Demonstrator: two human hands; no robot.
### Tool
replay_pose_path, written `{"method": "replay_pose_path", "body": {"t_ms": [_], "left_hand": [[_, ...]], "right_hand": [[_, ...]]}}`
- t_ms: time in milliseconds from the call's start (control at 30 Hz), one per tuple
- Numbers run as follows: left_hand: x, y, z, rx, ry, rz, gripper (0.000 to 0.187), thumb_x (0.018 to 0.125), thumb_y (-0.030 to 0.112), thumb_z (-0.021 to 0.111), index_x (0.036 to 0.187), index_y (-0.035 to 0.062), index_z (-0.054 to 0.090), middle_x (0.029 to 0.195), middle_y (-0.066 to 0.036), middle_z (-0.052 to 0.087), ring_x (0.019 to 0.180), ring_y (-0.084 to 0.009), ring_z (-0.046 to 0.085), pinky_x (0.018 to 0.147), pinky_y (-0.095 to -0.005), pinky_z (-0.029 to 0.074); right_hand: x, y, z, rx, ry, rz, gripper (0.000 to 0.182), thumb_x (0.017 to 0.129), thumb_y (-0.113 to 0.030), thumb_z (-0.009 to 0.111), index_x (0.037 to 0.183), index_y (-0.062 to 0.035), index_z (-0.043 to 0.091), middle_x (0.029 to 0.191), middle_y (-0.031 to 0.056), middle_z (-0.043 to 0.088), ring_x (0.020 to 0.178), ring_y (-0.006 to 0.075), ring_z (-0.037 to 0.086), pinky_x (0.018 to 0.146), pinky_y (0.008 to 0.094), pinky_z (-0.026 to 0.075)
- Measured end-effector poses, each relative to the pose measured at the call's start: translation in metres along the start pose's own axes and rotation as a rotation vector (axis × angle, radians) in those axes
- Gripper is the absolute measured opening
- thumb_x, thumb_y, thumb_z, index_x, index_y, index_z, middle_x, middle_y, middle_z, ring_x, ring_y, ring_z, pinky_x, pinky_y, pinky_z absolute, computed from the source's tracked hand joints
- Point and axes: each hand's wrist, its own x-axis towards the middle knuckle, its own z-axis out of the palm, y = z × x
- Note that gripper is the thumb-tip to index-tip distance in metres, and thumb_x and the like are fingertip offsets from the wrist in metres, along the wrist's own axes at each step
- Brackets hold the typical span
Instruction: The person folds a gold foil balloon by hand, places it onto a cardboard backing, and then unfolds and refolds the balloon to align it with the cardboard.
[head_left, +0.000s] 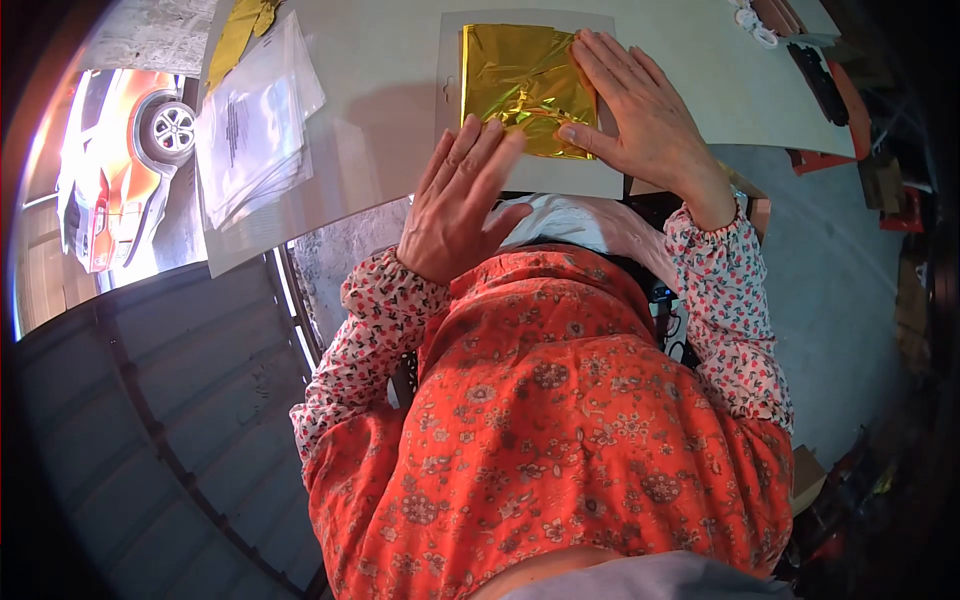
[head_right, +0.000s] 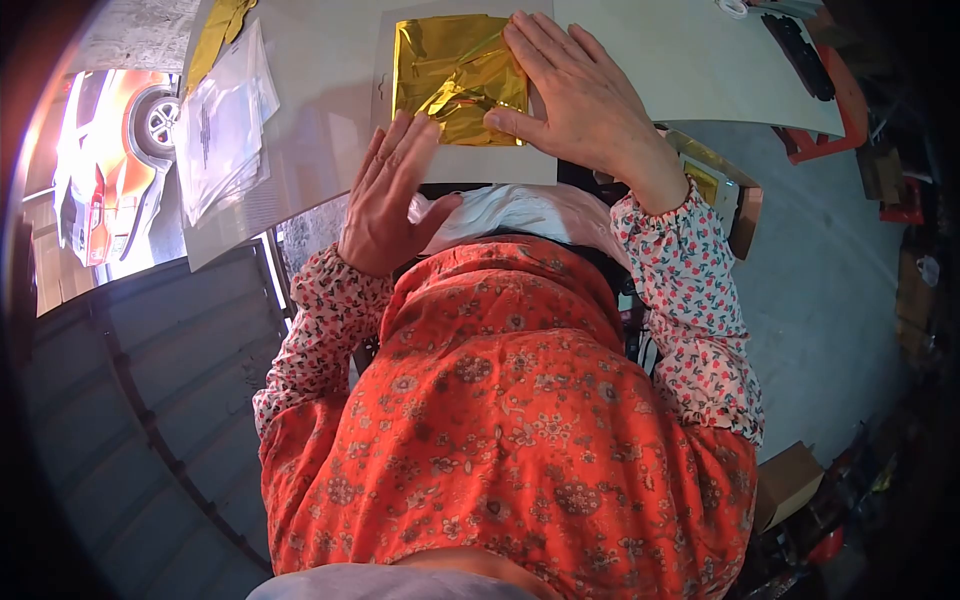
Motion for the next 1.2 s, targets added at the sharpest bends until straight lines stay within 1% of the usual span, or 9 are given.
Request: {"method": "replay_pose_path", "body": {"t_ms": [167, 300, 400, 500, 700, 800, 1000, 1100, 1200], "left_hand": [[0.002, -0.007, -0.011, -0.221, 0.023, -0.175, 0.055, 0.096, 0.011, 0.058, 0.148, 0.0104, 0.041, 0.136, -0.014, 0.059, 0.124, -0.0313, 0.058, 0.112, -0.0518, 0.035], [0.019, -0.004, -0.019, 0.254, -0.023, 0.090, 0.053, 0.089, 0.007, 0.063, 0.140, 0.0117, 0.050, 0.114, -0.008, 0.065, 0.111, -0.0247, 0.065, 0.110, -0.0503, 0.038], [0.023, -0.002, -0.016, 0.334, 0.018, 0.175, 0.047, 0.082, 0.008, 0.065, 0.129, 0.0117, 0.059, 0.097, -0.005, 0.061, 0.105, -0.0214, 0.065, 0.110, -0.0491, 0.039], [0.028, -0.002, -0.011, 0.377, 0.073, 0.234, 0.040, 0.078, 0.007, 0.067, 0.118, 0.0093, 0.062, 0.092, -0.003, 0.056, 0.099, -0.0206, 0.064, 0.110, -0.0487, 0.039], [0.036, -0.005, -0.017, 0.293, 0.049, 0.301, 0.032, 0.073, 0.008, 0.066, 0.104, 0.0045, 0.061, 0.088, -0.004, 0.053, 0.085, -0.0208, 0.061, 0.086, -0.0400, 0.053], [0.042, -0.009, -0.020, 0.265, 0.031, 0.347, 0.025, 0.073, 0.009, 0.065, 0.097, 0.0040, 0.061, 0.086, -0.004, 0.051, 0.079, -0.0194, 0.058, 0.071, -0.0349, 0.054], [0.056, 0.004, -0.014, 0.317, -0.004, 0.381, 0.017, 0.073, 0.009, 0.065, 0.089, 0.0037, 0.062, 0.083, -0.004, 0.049, 0.076, -0.0177, 0.055, 0.065, -0.0301, 0.053], [0.054, 0.005, -0.016, 0.276, -0.146, 0.289, 0.030, 0.075, 0.006, 0.064, 0.104, 0.0016, 0.062, 0.099, -0.008, 0.056, 0.090, -0.0250, 0.060, 0.074, -0.0370, 0.055], [0.053, 0.004, -0.014, 0.252, -0.158, 0.264, 0.029, 0.075, 0.005, 0.064, 0.103, 0.0013, 0.061, 0.100, -0.009, 0.055, 0.089, -0.0264, 0.060, 0.075, -0.0373, 0.055]], "right_hand": [[-0.002, 0.000, 0.002, -0.016, -0.009, 0.009, 0.089, 0.091, -0.062, 0.056, 0.154, -0.0039, 0.030, 0.159, 0.0144, 0.030, 0.148, 0.0259, 0.027, 0.121, 0.0426, 0.021], [0.000, -0.003, -0.003, -0.020, -0.016, 0.018, 0.090, 0.091, -0.064, 0.055, 0.154, -0.0038, 0.031, 0.159, 0.0146, 0.030, 0.148, 0.0258, 0.027, 0.121, 0.0425, 0.021], [0.000, -0.004, -0.004, -0.015, -0.018, 0.027, 0.090, 0.091, -0.064, 0.054, 0.153, -0.0037, 0.031, 0.159, 0.0146, 0.031, 0.148, 0.0258, 0.027, 0.121, 0.0424, 0.021], [0.000, -0.005, -0.005, -0.013, -0.020, 0.032, 0.090, 0.091, -0.064, 0.054, 0.154, -0.0036, 0.030, 0.159, 0.0146, 0.031, 0.148, 0.0259, 0.027, 0.121, 0.0424, 0.020], [0.000, -0.006, -0.006, -0.004, -0.015, 0.028, 0.089, 0.091, -0.061, 0.055, 0.153, -0.0035, 0.031, 0.159, 0.0145, 0.030, 0.148, 0.0260, 0.027, 0.121, 0.0423, 0.021], [0.000, -0.006, -0.007, 0.003, -0.017, 0.028, 0.088, 0.091, -0.060, 0.056, 0.153, -0.0035, 0.031, 0.159, 0.0145, 0.030, 0.148, 0.0260, 0.027, 0.121, 0.0423, 0.021], [-0.002, -0.004, -0.005, -0.010, -0.017, 0.024, 0.086, 0.092, -0.058, 0.056, 0.153, -0.0033, 0.031, 0.159, 0.0147, 0.031, 0.148, 0.0263, 0.027, 0.121, 0.0423, 0.021], [-0.002, -0.005, -0.005, -0.012, -0.019, 0.027, 0.086, 0.092, -0.058, 0.056, 0.153, -0.0032, 0.031, 0.159, 0.0148, 0.031, 0.148, 0.0263, 0.027, 0.121, 0.0422, 0.021], [-0.002, -0.005, -0.004, -0.010, -0.018, 0.030, 0.086, 0.092, -0.057, 0.056, 0.153, -0.0033, 0.031, 0.159, 0.0148, 0.031, 0.148, 0.0263, 0.028, 0.121, 0.0422, 0.021]]}}
